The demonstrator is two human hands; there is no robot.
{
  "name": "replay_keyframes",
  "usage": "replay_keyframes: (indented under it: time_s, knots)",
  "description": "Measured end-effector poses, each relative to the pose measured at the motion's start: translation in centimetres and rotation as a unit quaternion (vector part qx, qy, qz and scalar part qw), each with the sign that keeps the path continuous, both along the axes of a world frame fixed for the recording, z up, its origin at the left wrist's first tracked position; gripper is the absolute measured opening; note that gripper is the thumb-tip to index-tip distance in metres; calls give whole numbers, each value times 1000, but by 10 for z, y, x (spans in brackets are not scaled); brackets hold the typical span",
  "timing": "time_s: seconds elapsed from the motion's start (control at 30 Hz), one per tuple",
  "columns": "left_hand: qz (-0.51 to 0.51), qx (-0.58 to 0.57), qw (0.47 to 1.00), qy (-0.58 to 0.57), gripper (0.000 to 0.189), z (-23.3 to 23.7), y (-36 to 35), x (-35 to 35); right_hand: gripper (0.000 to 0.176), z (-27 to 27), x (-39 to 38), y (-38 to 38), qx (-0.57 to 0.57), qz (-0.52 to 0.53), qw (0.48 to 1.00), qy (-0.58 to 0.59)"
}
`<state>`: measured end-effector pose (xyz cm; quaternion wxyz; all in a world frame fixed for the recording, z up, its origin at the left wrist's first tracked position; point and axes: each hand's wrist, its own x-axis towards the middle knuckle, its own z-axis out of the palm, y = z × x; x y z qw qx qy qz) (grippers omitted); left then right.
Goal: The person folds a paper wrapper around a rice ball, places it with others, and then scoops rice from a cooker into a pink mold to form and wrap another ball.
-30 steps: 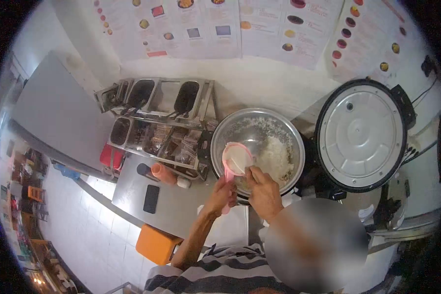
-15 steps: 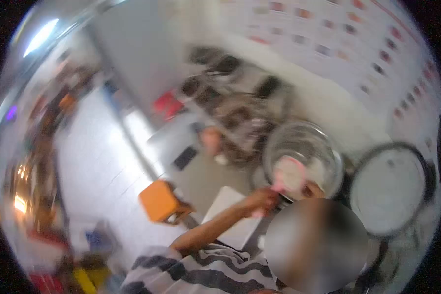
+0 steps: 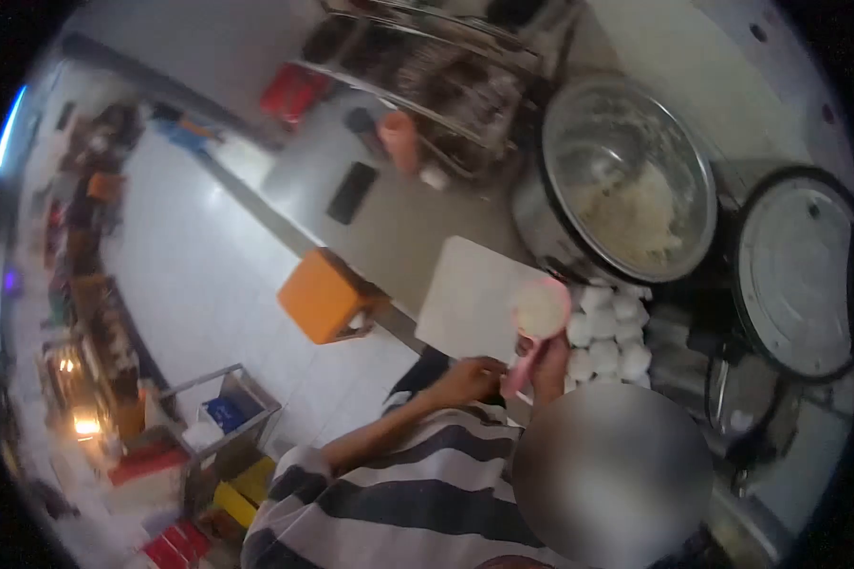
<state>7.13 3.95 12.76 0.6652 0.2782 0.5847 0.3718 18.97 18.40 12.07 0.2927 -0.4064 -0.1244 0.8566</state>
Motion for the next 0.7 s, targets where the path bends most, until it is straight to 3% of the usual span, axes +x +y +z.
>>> replay_keyframes:
  time_s: [0.07, 0.1, 0.13, 0.17, 0.2, 0.23, 0.27, 0.3, 0.33, 0.4, 0.43, 0.5, 0.53, 0.57, 0.6, 0.63, 0.7]
  knots:
    - [66, -31, 993, 88, 30, -11, -11, -19, 40, -13, 1, 2, 31, -16, 999, 9]
    - [61, -43, 984, 164, 31, -28, -25, -35, 42, -14, -12, -2, 129, 49, 983, -123]
    - [58, -55, 967, 243, 32, -48, -37, -48, 44, -14, -25, -7, 221, 118, 936, -246]
    - [54, -59, 968, 238, 32, -72, -48, -55, 45, -65, -29, -20, 410, 95, 842, -338]
    - [138, -32, 934, 329, 31, -97, -60, -59, 45, -86, -35, -34, 405, 98, 842, -344]
    - [221, -4, 883, 415, 30, -111, -68, -61, 49, -99, -44, -47, 534, 128, 713, -437]
    - [218, -6, 885, 411, 30, -125, -73, -62, 52, -109, -49, -59, 641, 151, 555, -508]
    - [233, 29, 876, 421, 30, -132, -76, -68, 52, -111, -51, -72, 558, 218, 572, -560]
    - [252, 68, 863, 432, 30, -143, -76, -73, 52, -102, -60, -67, 560, 218, 569, -562]
    - [231, 27, 885, 403, 29, -170, -92, -71, 57, -72, -70, -60, 542, 135, 677, -479]
    - [210, -7, 901, 379, 27, -180, -91, -75, 57, -51, -71, -51, 596, 108, 622, -496]
    - [198, -41, 908, 368, 27, -153, -82, -85, 56, -2, -70, -21, 647, -42, 598, -470]
    - [178, -82, 913, 358, 26, -142, -83, -88, 55, 21, -66, -3, 598, -105, 618, -499]
    - [176, -84, 914, 355, 26, -142, -85, -89, 53, 56, -66, 25, 668, -188, 510, -507]
    - [191, -65, 915, 351, 24, -141, -86, -90, 47, 106, -77, 55, 686, -194, 481, -511]
    - [205, -46, 914, 347, 22, -141, -85, -92, 43, 141, -84, 77, 691, -160, 394, -585]
    - [191, -34, 911, 363, 21, -150, -88, -93, 39, 164, -84, 124, 682, -48, 404, -608]
